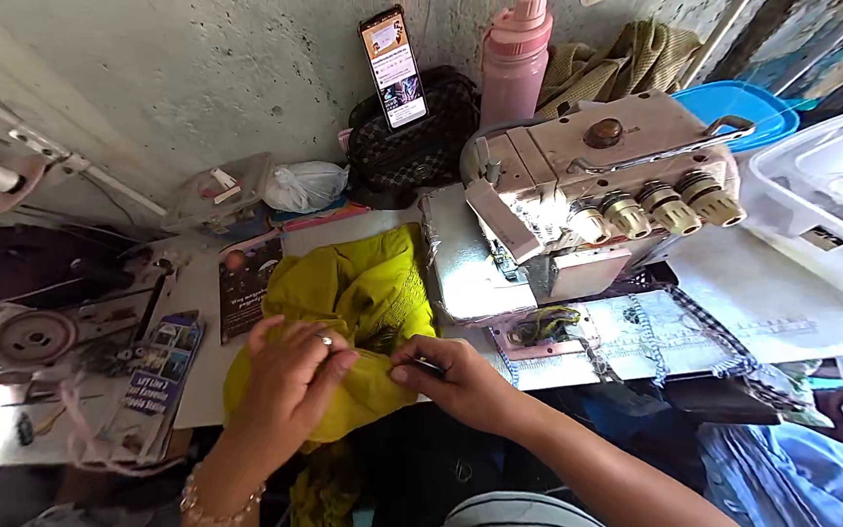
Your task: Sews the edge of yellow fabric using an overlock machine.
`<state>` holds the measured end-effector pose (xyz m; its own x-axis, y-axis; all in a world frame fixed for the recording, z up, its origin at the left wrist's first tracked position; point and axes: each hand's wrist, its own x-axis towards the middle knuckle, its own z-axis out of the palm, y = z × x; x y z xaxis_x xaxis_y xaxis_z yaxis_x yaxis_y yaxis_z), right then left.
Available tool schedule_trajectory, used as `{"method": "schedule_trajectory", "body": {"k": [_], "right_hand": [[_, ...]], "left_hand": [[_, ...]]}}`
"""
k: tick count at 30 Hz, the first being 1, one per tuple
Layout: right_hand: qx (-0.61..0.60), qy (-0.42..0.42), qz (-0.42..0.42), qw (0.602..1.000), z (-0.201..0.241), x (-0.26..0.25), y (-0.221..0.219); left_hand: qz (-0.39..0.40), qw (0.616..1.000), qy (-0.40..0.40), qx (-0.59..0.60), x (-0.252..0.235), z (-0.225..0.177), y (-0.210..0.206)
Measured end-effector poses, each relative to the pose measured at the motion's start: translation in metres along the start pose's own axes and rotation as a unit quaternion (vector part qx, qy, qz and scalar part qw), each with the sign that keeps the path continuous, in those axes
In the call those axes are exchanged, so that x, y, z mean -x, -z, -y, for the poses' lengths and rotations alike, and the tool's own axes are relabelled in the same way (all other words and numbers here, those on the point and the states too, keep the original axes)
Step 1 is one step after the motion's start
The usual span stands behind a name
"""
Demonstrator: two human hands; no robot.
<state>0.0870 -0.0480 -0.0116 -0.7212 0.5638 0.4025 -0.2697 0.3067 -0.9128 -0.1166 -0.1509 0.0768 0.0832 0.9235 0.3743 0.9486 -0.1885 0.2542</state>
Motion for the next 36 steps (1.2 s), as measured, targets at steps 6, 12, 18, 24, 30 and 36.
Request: {"method": "schedule_trajectory", "body": {"k": [6, 12, 18, 24, 30, 36], "right_hand": [[0.004, -0.063, 0.038, 0.997, -0.016, 0.003, 0.016], [0.001, -0.088, 0.044, 0.995, -0.02, 0.005, 0.021], [0.069, -0.036, -0.056, 0.995, -0.023, 0.008, 0.018], [0.23, 0.089, -0.175, 0.953, -0.01, 0.011, 0.029], [0.169, 0.092, -0.095, 0.977, 0.015, 0.017, 0.022], [0.127, 0.087, 0.092, 0.984, 0.051, -0.006, -0.019]], "left_hand": [[-0.066, 0.996, 0.054, 0.002, 0.014, 0.025, 0.03], [-0.083, 0.994, 0.075, 0.011, 0.023, 0.034, 0.038], [-0.064, 0.994, 0.08, 0.039, 0.029, 0.04, 0.041], [0.041, 0.997, 0.053, -0.038, 0.034, 0.046, 0.031], [0.103, 0.979, 0.071, -0.161, 0.025, 0.034, 0.008], [-0.122, 0.939, 0.112, -0.303, -0.019, 0.084, 0.12]]}}
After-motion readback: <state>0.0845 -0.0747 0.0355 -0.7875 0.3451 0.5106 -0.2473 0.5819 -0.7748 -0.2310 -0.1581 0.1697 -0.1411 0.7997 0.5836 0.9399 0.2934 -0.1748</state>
